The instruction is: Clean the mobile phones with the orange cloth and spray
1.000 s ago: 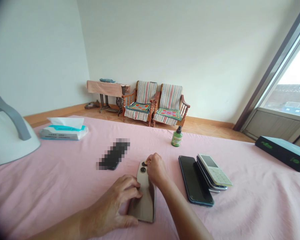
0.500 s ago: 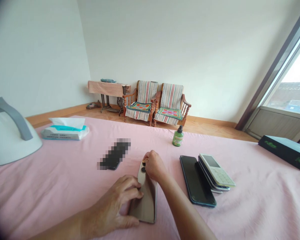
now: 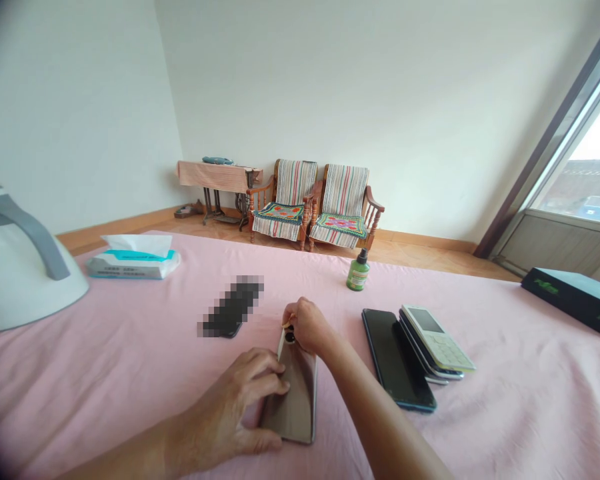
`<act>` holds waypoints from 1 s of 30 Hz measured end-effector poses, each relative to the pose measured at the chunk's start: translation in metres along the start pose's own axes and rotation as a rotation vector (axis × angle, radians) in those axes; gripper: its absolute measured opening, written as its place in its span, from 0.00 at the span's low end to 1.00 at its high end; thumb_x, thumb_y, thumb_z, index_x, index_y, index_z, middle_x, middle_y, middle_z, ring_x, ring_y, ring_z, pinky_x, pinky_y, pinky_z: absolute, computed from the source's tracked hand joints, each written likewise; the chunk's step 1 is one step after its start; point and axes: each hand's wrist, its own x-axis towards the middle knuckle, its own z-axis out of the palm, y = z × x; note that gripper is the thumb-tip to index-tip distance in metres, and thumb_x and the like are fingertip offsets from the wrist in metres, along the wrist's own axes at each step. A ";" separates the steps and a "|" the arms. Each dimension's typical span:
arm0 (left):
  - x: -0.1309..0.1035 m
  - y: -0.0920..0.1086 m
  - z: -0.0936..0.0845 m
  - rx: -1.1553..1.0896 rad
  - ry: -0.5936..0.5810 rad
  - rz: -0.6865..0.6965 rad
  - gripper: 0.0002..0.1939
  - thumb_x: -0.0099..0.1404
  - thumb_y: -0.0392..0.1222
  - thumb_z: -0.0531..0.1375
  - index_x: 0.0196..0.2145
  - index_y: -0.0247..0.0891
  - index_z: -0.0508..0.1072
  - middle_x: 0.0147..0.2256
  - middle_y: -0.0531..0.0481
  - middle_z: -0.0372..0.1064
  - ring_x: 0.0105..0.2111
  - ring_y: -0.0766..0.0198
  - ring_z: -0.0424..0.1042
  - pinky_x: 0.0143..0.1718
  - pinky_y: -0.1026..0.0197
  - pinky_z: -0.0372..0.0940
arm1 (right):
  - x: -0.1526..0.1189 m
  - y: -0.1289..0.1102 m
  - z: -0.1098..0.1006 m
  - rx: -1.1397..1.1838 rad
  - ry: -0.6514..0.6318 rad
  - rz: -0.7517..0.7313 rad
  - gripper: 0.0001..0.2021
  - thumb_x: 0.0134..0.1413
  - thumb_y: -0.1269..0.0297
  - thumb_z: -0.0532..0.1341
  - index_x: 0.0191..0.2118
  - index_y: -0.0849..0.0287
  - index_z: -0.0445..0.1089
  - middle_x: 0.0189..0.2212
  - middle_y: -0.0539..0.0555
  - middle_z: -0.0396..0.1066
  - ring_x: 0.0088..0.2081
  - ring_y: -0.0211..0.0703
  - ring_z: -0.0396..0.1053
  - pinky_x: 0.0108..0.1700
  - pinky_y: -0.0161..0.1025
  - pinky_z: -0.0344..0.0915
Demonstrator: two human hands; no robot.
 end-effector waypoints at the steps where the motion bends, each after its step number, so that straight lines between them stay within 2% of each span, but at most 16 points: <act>1: 0.000 0.000 0.000 0.005 0.003 0.001 0.26 0.47 0.52 0.71 0.42 0.39 0.74 0.44 0.44 0.65 0.45 0.50 0.62 0.47 0.49 0.60 | 0.000 0.000 0.000 0.000 -0.008 -0.009 0.14 0.47 0.81 0.53 0.27 0.61 0.74 0.29 0.54 0.69 0.31 0.38 0.68 0.36 0.32 0.62; 6: -0.001 0.000 0.001 0.020 0.013 0.017 0.25 0.48 0.54 0.70 0.42 0.40 0.74 0.44 0.45 0.64 0.43 0.51 0.62 0.47 0.49 0.60 | -0.002 0.003 0.001 0.008 -0.072 -0.062 0.13 0.46 0.81 0.54 0.26 0.60 0.74 0.29 0.53 0.70 0.31 0.37 0.67 0.35 0.30 0.61; 20: -0.001 -0.002 0.003 0.020 0.035 0.037 0.26 0.49 0.54 0.69 0.42 0.39 0.73 0.43 0.44 0.65 0.44 0.51 0.62 0.47 0.50 0.60 | -0.010 0.003 0.005 -0.015 -0.027 -0.053 0.14 0.45 0.84 0.54 0.28 0.61 0.73 0.31 0.54 0.66 0.32 0.36 0.66 0.37 0.31 0.61; 24: -0.001 -0.003 0.004 0.019 0.039 0.052 0.25 0.48 0.53 0.70 0.41 0.40 0.73 0.43 0.45 0.65 0.44 0.51 0.62 0.47 0.50 0.60 | -0.008 0.004 0.007 -0.015 -0.042 -0.062 0.14 0.45 0.83 0.54 0.27 0.60 0.73 0.29 0.52 0.66 0.30 0.35 0.66 0.35 0.30 0.61; 30: -0.001 -0.002 0.003 0.023 0.028 0.024 0.26 0.46 0.53 0.71 0.42 0.40 0.73 0.44 0.46 0.65 0.44 0.51 0.62 0.47 0.50 0.60 | -0.003 0.006 0.009 -0.054 0.007 -0.042 0.14 0.45 0.84 0.53 0.29 0.62 0.72 0.31 0.53 0.65 0.30 0.35 0.65 0.35 0.31 0.60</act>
